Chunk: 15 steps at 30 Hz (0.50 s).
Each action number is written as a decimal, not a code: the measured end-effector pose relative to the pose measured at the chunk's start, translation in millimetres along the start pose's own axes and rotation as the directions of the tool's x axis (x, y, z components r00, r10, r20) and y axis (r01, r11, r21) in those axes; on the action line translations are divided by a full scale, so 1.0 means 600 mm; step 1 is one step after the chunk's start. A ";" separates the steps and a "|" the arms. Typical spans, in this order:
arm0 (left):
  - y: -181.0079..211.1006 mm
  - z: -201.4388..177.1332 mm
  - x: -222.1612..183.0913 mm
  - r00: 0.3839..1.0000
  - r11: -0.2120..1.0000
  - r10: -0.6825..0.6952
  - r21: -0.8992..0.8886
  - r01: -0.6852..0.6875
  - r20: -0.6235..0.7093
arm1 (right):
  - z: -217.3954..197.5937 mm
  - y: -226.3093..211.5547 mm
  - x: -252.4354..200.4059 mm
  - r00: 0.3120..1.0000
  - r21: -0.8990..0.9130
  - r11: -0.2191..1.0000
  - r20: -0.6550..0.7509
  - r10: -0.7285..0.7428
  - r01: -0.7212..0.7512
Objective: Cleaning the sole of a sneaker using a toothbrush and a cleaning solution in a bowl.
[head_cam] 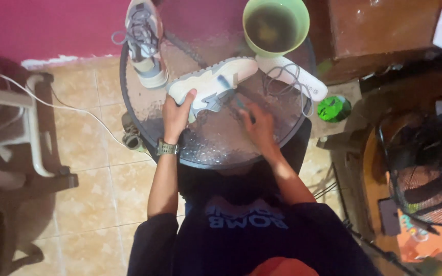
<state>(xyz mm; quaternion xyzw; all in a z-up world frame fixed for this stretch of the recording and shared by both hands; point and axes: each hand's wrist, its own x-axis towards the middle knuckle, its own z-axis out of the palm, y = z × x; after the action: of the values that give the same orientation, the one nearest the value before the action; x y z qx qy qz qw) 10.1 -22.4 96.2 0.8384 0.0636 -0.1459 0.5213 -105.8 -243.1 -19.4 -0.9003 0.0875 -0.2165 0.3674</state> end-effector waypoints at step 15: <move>0.032 0.000 -0.022 0.999 1.000 0.014 -0.029 -0.012 0.046 | -0.027 0.063 0.028 0.969 0.138 0.980 -0.179 0.169 -0.145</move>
<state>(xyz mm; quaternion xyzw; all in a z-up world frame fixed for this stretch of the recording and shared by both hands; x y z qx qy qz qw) 2.8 -30.2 116.6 0.8277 0.0483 -0.1608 0.5355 -98.3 -285.5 -30.3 -0.8412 0.1796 -0.2767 0.4285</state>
